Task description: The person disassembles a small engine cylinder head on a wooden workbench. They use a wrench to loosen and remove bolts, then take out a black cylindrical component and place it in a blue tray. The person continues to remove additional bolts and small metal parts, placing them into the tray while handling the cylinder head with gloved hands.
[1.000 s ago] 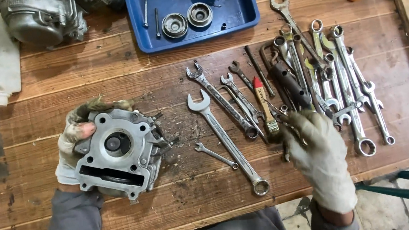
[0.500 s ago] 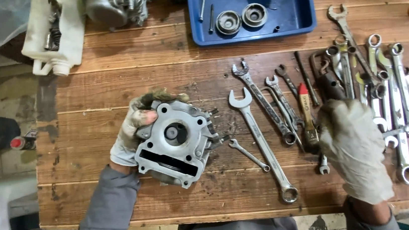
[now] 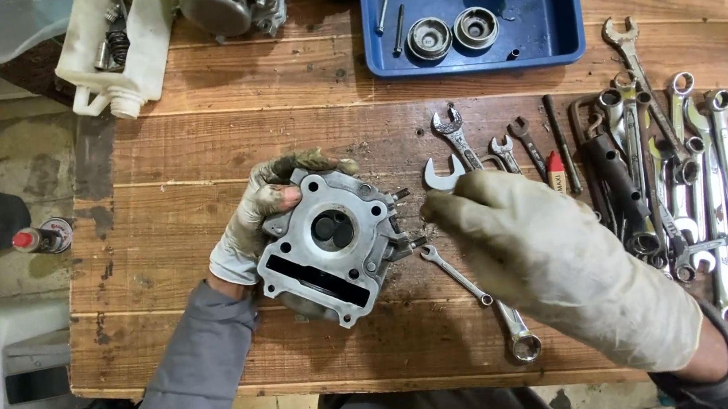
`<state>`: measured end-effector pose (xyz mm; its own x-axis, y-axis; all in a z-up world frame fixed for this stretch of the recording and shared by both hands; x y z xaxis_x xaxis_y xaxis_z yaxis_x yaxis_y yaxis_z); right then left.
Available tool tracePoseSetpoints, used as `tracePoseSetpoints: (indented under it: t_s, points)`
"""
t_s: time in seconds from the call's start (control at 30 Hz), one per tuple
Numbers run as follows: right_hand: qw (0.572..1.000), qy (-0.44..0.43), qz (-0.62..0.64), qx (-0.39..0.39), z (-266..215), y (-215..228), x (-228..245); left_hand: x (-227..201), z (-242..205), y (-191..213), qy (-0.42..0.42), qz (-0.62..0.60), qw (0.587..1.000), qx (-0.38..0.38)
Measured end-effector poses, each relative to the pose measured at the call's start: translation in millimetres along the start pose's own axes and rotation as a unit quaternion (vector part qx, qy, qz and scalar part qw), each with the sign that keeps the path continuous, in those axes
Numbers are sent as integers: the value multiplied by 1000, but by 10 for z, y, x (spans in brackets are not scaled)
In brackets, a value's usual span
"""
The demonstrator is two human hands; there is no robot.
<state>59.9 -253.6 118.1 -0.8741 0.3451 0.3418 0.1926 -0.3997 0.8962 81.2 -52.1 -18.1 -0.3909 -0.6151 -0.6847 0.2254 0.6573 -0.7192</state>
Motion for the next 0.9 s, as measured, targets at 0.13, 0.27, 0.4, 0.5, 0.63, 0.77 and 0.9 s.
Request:
tracePoseSetpoints:
  t_s: [0.13, 0.27, 0.4, 0.5, 0.63, 0.77, 0.9]
  points:
    - [998, 37, -12, 41, 348, 26, 214, -58, 5, -158, -5, 4, 999, 37]
    - [996, 51, -62, 46, 479, -66, 201, 84, 32, 183, 2, 7, 1000, 5]
    - [994, 53, -80, 60, 486, -107, 207, 115, 37, 239, 9, -12, 1000, -6]
    - [994, 56, -84, 47, 495, -94, 219, 22, 42, 22, -3, 0, 999, 44]
    - [995, 66, -54, 46, 514, -154, 200, -15, 46, -100, 9, -13, 998, 67]
    - [977, 74, -119, 159, 450, -418, 158, 3, 51, -94, 11, -28, 997, 73]
    - [825, -325, 47, 460, 448, -631, -42, 71, 41, -26, 38, -23, 996, 72]
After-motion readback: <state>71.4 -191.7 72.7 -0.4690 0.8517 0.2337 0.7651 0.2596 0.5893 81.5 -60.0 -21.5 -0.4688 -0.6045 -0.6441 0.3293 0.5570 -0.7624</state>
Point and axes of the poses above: each hand's wrist, its own z-axis towards the middle knuckle, its own y-axis out of the back of the hand, x = y × z, the point moved 10 cm from there along z, towards the middle knuckle, and after that the axes turned 10 degrees about y, right-handed, at the moved point
